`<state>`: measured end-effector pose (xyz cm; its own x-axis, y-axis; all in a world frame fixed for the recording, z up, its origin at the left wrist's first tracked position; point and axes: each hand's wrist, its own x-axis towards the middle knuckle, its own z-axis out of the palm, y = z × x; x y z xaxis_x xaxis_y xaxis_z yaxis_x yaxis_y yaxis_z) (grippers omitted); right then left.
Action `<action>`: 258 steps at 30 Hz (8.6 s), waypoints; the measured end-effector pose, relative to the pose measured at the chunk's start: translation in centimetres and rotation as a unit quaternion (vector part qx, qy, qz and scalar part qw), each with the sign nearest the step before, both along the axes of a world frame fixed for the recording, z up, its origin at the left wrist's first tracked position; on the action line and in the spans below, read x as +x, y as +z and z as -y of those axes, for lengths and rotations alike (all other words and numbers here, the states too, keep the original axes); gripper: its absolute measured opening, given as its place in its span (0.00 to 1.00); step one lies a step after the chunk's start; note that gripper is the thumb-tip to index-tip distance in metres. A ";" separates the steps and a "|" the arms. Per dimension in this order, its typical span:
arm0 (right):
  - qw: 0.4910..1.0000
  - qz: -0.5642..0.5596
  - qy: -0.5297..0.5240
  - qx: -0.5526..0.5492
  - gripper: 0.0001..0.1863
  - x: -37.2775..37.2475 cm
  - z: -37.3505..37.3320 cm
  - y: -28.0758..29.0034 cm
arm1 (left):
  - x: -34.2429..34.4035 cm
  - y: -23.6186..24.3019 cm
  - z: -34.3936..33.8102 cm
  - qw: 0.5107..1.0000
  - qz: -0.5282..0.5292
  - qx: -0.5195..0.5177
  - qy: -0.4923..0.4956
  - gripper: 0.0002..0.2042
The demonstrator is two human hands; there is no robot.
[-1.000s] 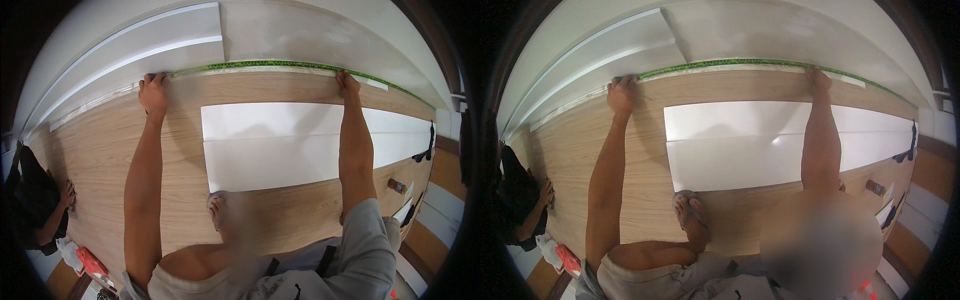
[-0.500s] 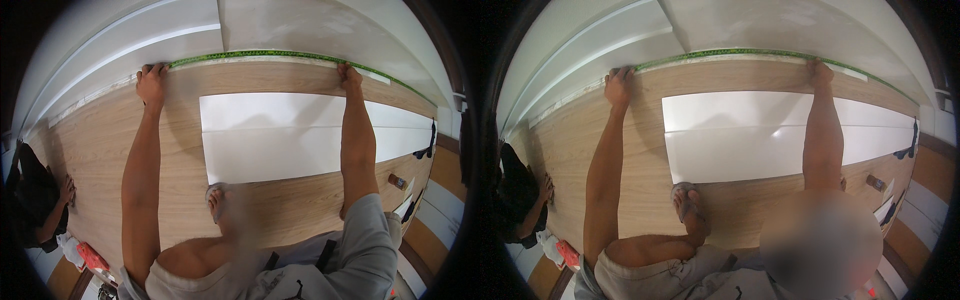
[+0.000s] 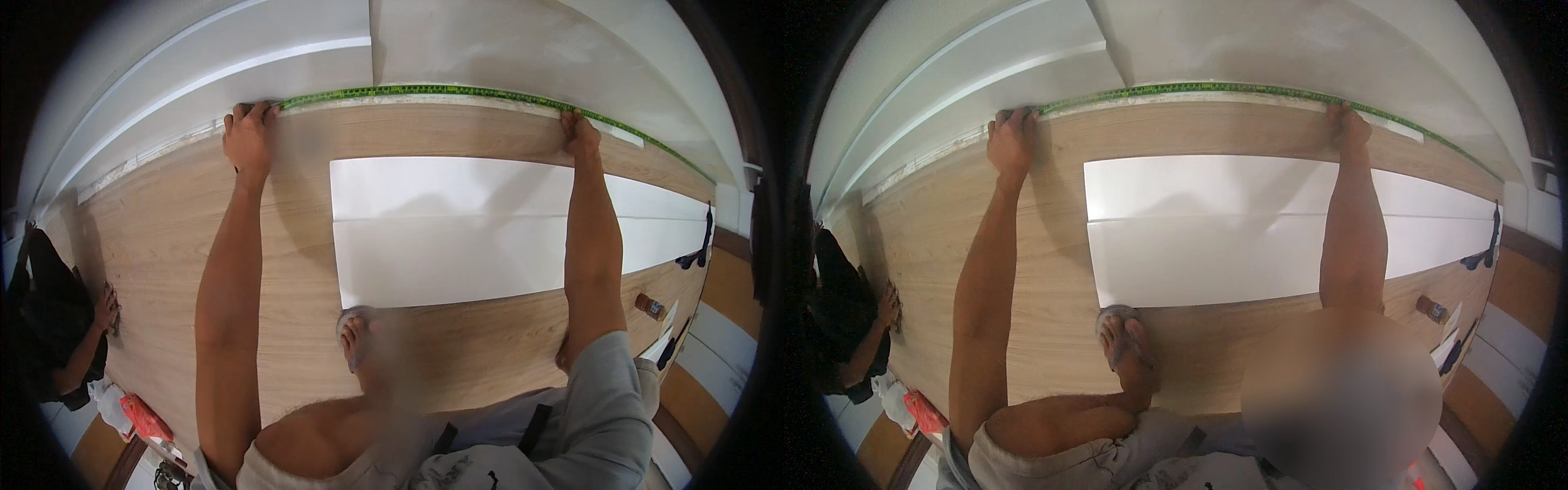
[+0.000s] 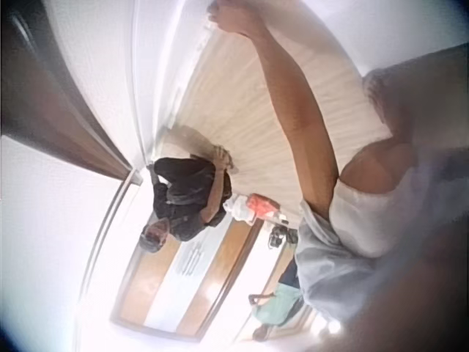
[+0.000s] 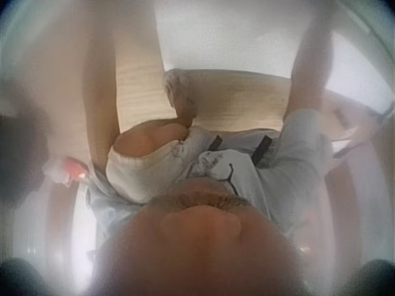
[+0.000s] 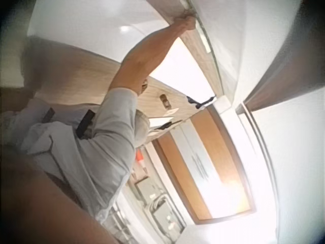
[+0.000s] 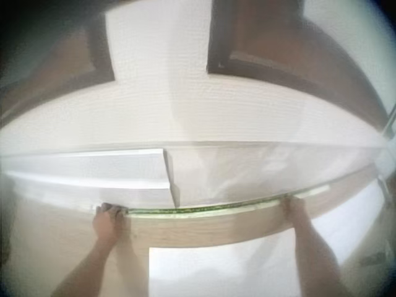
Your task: The person measures a wall section with a tape measure, then applies adhesive to the wall using a small bottle and a sponge. They handle white wall panels and a green tape measure during the process.
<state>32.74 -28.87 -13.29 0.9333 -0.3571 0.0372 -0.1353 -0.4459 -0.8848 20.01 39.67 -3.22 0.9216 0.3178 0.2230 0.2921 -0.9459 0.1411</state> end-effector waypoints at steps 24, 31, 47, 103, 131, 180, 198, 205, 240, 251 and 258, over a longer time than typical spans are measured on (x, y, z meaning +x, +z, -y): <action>0.920 -0.111 -0.238 0.291 0.08 -0.9 -6.1 7.2 | 0.0 -0.1 0.0 1.000 0.006 0.006 -0.007 0.12; 0.919 -0.096 -0.233 0.303 0.08 -0.7 -5.4 6.3 | 0.1 -0.3 -0.1 1.000 0.003 -0.009 -0.001 0.14; 0.921 -0.098 -0.244 0.289 0.08 -0.9 -6.5 7.2 | 0.2 -0.6 -0.3 1.000 0.005 0.008 -0.002 0.13; 0.930 -0.080 -0.218 0.284 0.11 -1.2 -6.8 7.6 | 0.1 -0.5 -0.2 1.000 0.018 0.012 -0.007 0.13; 0.911 -0.087 -0.221 0.337 0.08 -0.4 -4.1 5.4 | -0.1 -1.4 -1.0 0.999 0.043 0.000 -0.033 0.13; 0.937 -0.115 -0.199 0.264 0.12 0.3 -3.2 5.1 | -0.2 -0.9 -0.6 1.000 -0.001 0.013 0.002 0.17; 0.936 -0.108 -0.186 0.280 0.11 0.7 -2.4 4.4 | -0.1 -1.4 -0.9 1.000 0.013 0.014 -0.009 0.15; 0.935 -0.115 -0.189 0.277 0.10 1.2 -1.2 3.4 | 0.0 -1.3 -0.8 1.000 0.001 0.014 0.000 0.14; 0.930 -0.113 -0.212 0.278 0.09 1.2 -2.5 4.0 | 0.0 -0.5 -0.4 0.999 0.044 -0.015 -0.023 0.10; 0.944 -0.119 -0.168 0.257 0.12 1.9 0.1 2.2 | 0.0 0.1 -0.1 1.000 0.007 -0.021 -0.009 0.11; 0.944 -0.125 -0.156 0.261 0.13 2.0 0.2 2.0 | -0.1 0.6 0.0 0.999 -0.018 -0.028 -0.002 0.12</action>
